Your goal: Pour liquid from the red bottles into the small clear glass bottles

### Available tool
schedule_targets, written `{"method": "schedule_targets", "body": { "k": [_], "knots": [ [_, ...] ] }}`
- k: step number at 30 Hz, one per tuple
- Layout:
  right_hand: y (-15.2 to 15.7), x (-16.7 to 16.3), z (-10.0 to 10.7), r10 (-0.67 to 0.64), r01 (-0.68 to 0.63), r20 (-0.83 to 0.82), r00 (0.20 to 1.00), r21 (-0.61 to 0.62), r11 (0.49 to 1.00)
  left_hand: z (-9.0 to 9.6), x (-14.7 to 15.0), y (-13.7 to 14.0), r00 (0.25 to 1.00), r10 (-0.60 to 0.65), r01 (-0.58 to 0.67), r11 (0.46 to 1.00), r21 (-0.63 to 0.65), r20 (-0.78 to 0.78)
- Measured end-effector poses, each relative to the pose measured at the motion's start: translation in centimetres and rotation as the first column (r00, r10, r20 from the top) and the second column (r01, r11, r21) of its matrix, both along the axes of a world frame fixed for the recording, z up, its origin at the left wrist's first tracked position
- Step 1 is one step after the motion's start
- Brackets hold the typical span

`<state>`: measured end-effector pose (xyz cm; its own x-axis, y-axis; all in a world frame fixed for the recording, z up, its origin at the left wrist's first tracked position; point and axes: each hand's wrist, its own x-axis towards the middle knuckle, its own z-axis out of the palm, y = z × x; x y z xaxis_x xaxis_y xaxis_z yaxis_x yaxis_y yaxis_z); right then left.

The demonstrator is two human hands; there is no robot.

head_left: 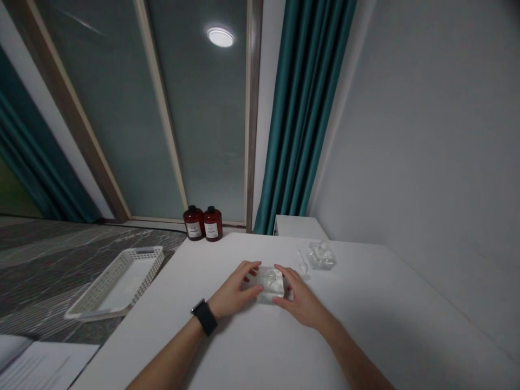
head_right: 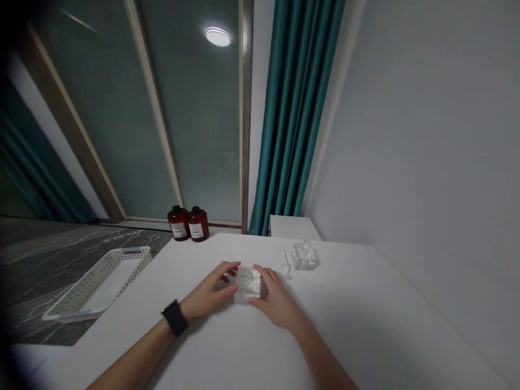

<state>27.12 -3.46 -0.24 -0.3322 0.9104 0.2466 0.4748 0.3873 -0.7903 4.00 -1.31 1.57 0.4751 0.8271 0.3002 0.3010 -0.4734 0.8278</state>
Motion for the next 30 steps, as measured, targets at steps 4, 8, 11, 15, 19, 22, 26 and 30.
{"method": "schedule_targets", "body": {
  "k": [4,8,11,15,19,22,26,30],
  "knots": [
    [0.1,-0.1,-0.6,-0.014,0.014,-0.003,1.0,-0.004,1.0,0.5,-0.4,0.6,0.979,0.195,-0.195,0.981,0.001,0.066],
    [0.0,-0.1,-0.8,-0.013,0.013,-0.014,1.0,-0.018,1.0,0.7,-1.3,1.4,0.903,0.408,-0.414,0.91,0.017,0.132],
    [-0.1,-0.1,-0.7,-0.018,0.018,0.007,1.0,-0.039,0.999,0.9,-2.3,2.2,0.849,0.514,-0.525,0.847,0.087,0.122],
    [0.0,-0.1,-0.8,-0.033,0.039,0.096,0.995,-0.059,0.997,2.0,-3.4,4.6,0.805,0.59,-0.591,0.786,0.181,0.063],
    [0.1,-0.1,-1.3,-0.037,0.049,0.146,0.989,-0.08,0.996,4.9,-5.0,8.1,0.775,0.629,-0.587,0.749,0.306,-0.054],
    [0.1,-0.1,-1.7,-0.043,0.057,0.148,0.988,-0.092,0.994,7.4,-6.6,10.8,0.714,0.676,-0.567,0.71,0.417,-0.181],
    [0.4,-0.1,-2.4,-0.061,0.072,0.138,0.989,-0.071,0.995,9.4,-8.7,13.4,0.571,0.751,-0.565,0.652,0.505,-0.332],
    [0.8,0.0,-3.3,-0.052,0.062,0.142,0.988,-0.061,0.996,9.1,-10.0,14.8,0.436,0.796,-0.592,0.605,0.533,-0.419]
  ]
}}
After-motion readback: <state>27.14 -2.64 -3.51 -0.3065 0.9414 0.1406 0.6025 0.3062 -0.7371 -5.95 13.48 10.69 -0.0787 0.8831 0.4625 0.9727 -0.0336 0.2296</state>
